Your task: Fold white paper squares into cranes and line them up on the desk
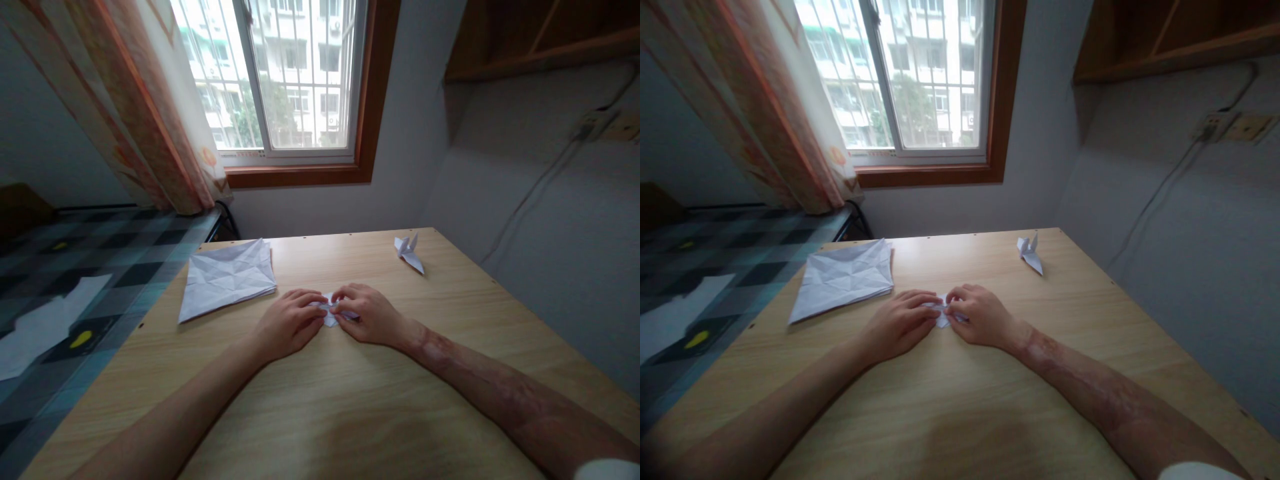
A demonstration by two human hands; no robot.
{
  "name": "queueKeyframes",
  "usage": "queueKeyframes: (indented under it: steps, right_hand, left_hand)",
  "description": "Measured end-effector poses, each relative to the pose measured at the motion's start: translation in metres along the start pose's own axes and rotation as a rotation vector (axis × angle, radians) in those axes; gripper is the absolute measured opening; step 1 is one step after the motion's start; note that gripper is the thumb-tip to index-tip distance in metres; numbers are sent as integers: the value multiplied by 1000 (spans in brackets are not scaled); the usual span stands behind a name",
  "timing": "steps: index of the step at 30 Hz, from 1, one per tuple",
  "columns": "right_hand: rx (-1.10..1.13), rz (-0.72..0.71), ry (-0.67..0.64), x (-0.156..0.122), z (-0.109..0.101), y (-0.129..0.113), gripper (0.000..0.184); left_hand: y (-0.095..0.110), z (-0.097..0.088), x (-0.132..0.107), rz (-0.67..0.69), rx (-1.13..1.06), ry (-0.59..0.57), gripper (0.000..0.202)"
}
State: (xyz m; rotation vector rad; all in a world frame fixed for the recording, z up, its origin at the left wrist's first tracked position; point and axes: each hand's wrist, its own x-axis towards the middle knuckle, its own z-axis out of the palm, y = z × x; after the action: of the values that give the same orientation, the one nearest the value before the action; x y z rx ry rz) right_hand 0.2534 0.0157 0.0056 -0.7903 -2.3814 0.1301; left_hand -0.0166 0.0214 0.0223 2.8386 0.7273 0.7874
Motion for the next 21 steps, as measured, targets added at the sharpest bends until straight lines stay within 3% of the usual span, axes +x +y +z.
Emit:
queueKeyframes:
  steps: [11, 21]
  right_hand:
    - [-125, -159, -88, 4, -5, 6, 20]
    - [-162, -162, 11, 1, -3, 2, 31]
  left_hand:
    - [0, -2, -1, 71, 96, -83, 32]
    - [2, -3, -2, 74, 142, -99, 31]
